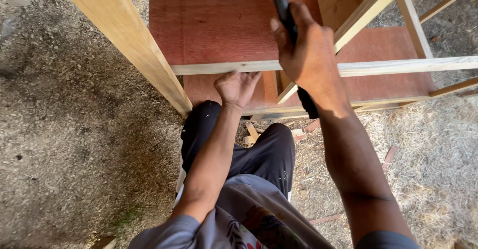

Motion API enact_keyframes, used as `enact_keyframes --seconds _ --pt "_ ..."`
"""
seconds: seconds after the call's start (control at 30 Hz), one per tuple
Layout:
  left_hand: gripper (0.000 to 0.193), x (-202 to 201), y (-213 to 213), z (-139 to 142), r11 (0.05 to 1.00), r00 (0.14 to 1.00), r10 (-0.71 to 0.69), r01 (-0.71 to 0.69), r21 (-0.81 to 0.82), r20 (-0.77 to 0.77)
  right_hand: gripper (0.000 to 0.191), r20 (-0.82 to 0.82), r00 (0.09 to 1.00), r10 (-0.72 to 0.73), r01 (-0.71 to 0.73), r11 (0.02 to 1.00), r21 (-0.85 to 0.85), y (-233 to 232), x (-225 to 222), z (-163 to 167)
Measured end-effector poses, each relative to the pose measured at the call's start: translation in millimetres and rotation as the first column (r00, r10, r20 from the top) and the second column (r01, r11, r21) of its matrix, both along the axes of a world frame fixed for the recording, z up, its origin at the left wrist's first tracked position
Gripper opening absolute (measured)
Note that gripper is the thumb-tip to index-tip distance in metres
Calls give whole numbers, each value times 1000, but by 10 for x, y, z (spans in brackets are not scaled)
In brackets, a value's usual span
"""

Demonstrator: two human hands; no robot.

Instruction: The person hammers nails into a wooden frame using a hammer. They repeatedly pick up nails from a pile on a red board and drive them into the frame while kneeling on the ground.

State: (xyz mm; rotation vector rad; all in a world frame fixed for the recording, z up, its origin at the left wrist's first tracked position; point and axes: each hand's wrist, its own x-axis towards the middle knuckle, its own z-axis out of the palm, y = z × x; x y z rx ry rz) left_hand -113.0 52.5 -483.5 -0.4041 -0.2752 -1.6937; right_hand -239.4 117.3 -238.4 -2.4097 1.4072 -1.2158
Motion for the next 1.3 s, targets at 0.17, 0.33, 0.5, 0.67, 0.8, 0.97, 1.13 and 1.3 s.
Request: enact_keyframes --seconds 0.17,0.33,0.5,0.67,0.8,0.97,1.13,1.3 --pt "24 51 -525 223 968 995 74 -57 244 -62 21 -54 995 -80 91 966 244 -47 136 -112" --pt "25 41 -975 602 956 995 87 -98 276 52 24 -24 992 -125 127 977 173 26 148 -98" --pt "27 -22 -973 557 959 996 72 -84 271 53 30 -88 968 -237 253 905 343 -65 220 -127" --pt "28 -58 -1040 428 959 997 59 -73 275 59 36 -90 982 -167 185 951 249 -80 41 -48" --pt "29 -41 -1099 332 959 996 56 -74 273 73 37 53 970 -237 231 968 92 24 -38 -60" --pt "31 -38 -1111 254 959 995 55 -75 275 80 32 -95 984 -151 164 976 142 -62 137 -174" --pt "33 -23 -1119 259 960 995 56 -77 268 86 26 -14 986 -166 166 969 181 7 -15 -127" --pt "34 -32 -1075 270 961 994 52 -76 267 97 26 -94 983 -160 169 980 109 -119 70 -383"
